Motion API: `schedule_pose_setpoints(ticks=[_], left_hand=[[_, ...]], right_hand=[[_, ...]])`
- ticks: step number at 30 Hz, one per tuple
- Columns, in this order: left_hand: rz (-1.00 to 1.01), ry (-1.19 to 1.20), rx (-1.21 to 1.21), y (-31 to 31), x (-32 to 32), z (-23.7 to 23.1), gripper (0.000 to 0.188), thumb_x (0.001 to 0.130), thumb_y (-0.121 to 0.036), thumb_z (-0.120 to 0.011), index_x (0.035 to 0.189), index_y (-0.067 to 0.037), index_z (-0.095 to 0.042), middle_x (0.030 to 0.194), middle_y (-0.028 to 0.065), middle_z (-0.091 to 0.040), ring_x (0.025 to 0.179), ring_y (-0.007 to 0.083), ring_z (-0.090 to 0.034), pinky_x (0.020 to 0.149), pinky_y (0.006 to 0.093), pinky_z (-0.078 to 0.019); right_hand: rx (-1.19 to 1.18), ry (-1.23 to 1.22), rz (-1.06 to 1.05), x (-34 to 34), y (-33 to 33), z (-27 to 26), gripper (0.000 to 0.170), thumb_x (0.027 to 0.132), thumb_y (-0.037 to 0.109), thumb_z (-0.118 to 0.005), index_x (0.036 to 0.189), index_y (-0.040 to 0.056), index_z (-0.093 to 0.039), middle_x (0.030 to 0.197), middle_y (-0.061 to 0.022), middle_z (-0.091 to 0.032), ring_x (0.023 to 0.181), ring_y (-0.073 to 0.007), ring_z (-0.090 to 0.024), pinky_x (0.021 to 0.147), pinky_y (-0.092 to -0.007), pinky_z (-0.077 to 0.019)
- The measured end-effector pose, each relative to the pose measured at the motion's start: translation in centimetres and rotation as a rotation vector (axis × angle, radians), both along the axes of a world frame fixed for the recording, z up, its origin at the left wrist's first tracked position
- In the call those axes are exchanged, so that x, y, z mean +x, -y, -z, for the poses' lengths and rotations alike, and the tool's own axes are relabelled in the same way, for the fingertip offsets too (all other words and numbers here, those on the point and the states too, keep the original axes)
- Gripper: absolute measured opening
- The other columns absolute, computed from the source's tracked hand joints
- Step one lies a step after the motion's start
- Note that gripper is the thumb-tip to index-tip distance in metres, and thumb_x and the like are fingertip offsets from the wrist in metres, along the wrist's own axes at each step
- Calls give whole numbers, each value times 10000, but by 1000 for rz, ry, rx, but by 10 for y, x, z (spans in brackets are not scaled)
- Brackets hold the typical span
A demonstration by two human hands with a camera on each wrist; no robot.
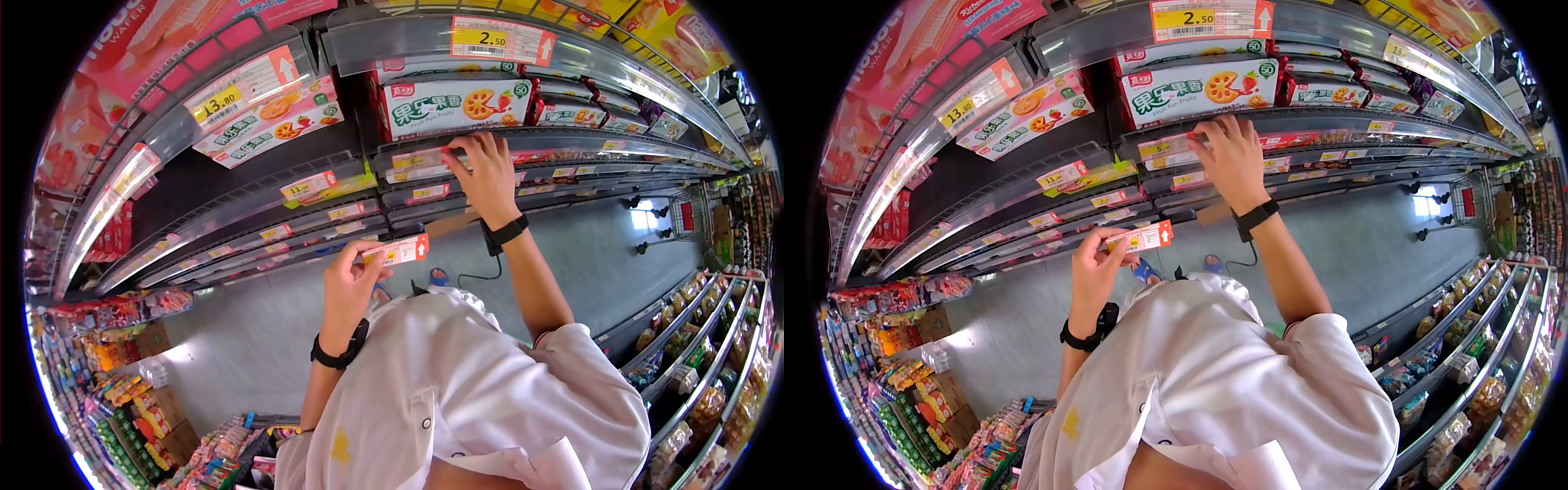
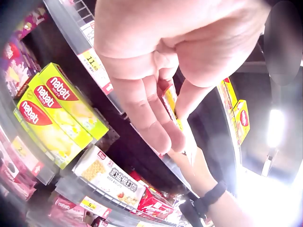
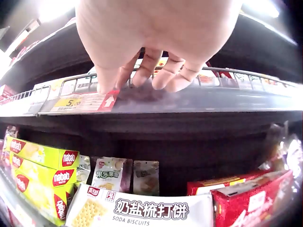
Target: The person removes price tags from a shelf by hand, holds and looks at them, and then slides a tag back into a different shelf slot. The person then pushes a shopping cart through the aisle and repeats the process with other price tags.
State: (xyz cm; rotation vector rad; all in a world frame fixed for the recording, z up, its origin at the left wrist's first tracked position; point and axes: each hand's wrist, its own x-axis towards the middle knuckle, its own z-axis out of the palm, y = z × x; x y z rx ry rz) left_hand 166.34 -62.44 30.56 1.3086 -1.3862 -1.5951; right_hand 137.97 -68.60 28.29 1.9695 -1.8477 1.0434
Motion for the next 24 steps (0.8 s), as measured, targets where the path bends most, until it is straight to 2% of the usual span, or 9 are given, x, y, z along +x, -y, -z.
schedule_pose_setpoints(ticks=[3,6,13,16,19,24], left_hand=[[2,-1,2,3,-1,1,188,999,-106,-644,1114,41,-629,996,108,-706,783,151,-726,700,260,-597],[-9,-26,23,6,-1,0,189,997,-106,-647,1112,43,-629,1001,110,-706,787,153,-726,700,262,-598],[-40,-40,-51,8,7,5,194,992,-109,-654,1112,42,-632,1017,111,-701,778,156,-728,700,262,-597],[-81,-81,-50,7,7,7,198,983,-149,-676,1089,18,-662,984,81,-723,772,123,-722,660,225,-550],[-68,-61,-45,7,9,6,200,989,-112,-658,1118,40,-635,1020,105,-700,776,156,-728,701,260,-597],[-82,-59,-43,4,8,3,196,991,-140,-663,1103,21,-652,995,85,-714,776,127,-722,678,236,-564]], right_hand=[[47,35,100,10,4,-4,333,801,323,-820,941,113,-604,957,-64,-589,921,-347,-559,798,-451,-471],[-6,39,150,14,9,1,382,784,379,-821,887,115,-565,931,-72,-576,880,-338,-555,742,-454,-475],[18,109,227,10,9,0,406,746,359,-855,870,102,-567,895,-82,-582,873,-353,-552,744,-461,-465],[2,95,219,8,9,1,408,742,360,-856,871,103,-567,888,-81,-586,865,-350,-555,740,-460,-464],[-9,96,231,9,8,-3,403,746,358,-854,872,104,-568,874,-75,-593,853,-346,-559,729,-457,-465],[-78,47,193,6,9,5,393,755,348,-850,872,111,-560,856,-50,-601,837,-323,-570,720,-442,-466]])
